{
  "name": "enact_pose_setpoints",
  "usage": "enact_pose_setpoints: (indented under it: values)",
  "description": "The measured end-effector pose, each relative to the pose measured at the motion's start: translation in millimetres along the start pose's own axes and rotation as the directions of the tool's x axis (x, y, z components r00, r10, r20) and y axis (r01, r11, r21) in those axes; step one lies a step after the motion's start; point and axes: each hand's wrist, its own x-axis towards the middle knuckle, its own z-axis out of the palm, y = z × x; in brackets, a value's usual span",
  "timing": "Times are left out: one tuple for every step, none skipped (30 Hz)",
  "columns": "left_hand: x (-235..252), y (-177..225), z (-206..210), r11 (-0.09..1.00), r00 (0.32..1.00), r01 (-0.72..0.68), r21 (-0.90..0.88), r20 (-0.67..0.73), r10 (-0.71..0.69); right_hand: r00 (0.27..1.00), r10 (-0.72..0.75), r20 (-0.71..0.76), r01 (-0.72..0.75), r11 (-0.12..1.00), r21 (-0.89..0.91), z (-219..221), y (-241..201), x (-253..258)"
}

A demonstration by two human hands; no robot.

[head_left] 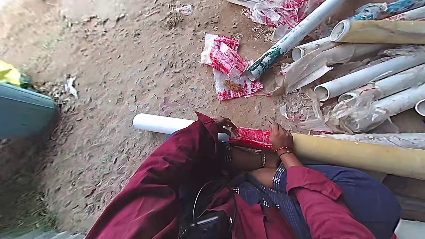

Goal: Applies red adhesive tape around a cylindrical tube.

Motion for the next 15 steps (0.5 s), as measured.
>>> enact_pose_setpoints:
  values:
    - [-5,0,1,0.997,0.998,-0.045,-0.058,-0.035,0.043,1.000,-0.007,-0.026,0.007,1.000,-0.001,2,1,0]
    - [-2,-4,5,0.994,0.994,-0.086,-0.074,-0.070,0.080,0.998,-0.022,-0.067,0.022,1.000,-0.002,4,2,0]
    - [7,-13,12,0.990,0.989,-0.118,-0.077,-0.097,0.111,0.997,-0.024,-0.077,0.024,1.000,-0.005,5,3,0]
    - [21,-25,20,0.984,0.980,-0.156,-0.082,-0.136,0.144,0.997,-0.022,-0.073,0.022,1.000,-0.003,6,3,0]
    - [32,-32,27,0.981,0.974,-0.170,-0.095,-0.168,0.153,0.998,-0.019,-0.065,0.019,1.000,0.004,6,2,1]
    - [37,-31,28,0.984,0.979,-0.143,-0.105,-0.162,0.125,0.998,-0.018,-0.064,0.019,1.000,0.010,6,2,1]
    - [39,-29,26,0.990,0.986,-0.107,-0.093,-0.137,0.094,0.998,-0.015,-0.060,0.015,1.000,0.010,5,2,1]
    - [41,-23,24,0.996,0.992,-0.069,-0.065,-0.106,0.062,0.999,-0.012,-0.052,0.012,1.000,0.003,5,2,2]
    - [43,-19,23,0.999,0.995,-0.036,-0.033,-0.096,0.033,0.999,-0.011,-0.042,0.011,1.000,0.000,4,3,2]
    - [45,-17,23,1.000,0.995,-0.011,-0.004,-0.099,0.011,0.999,-0.013,-0.031,0.013,1.000,-0.001,4,3,2]
    - [45,-14,22,1.000,0.995,0.027,0.008,-0.094,-0.027,1.000,-0.016,-0.027,0.016,1.000,-0.004,5,2,2]
    - [46,-10,20,0.997,0.994,0.073,0.011,-0.082,-0.072,1.000,-0.018,-0.024,0.018,1.000,-0.009,5,2,2]
    - [47,-5,18,0.993,0.991,0.119,0.007,-0.058,-0.118,0.999,-0.025,-0.033,0.025,1.000,-0.014,4,2,2]
    - [45,2,15,0.989,0.989,0.146,-0.015,-0.033,-0.146,0.998,-0.034,-0.050,0.033,0.999,-0.012,5,2,2]
    - [39,8,15,0.986,0.988,0.148,-0.079,-0.040,-0.152,0.995,-0.047,-0.084,0.046,0.999,-0.011,6,3,1]
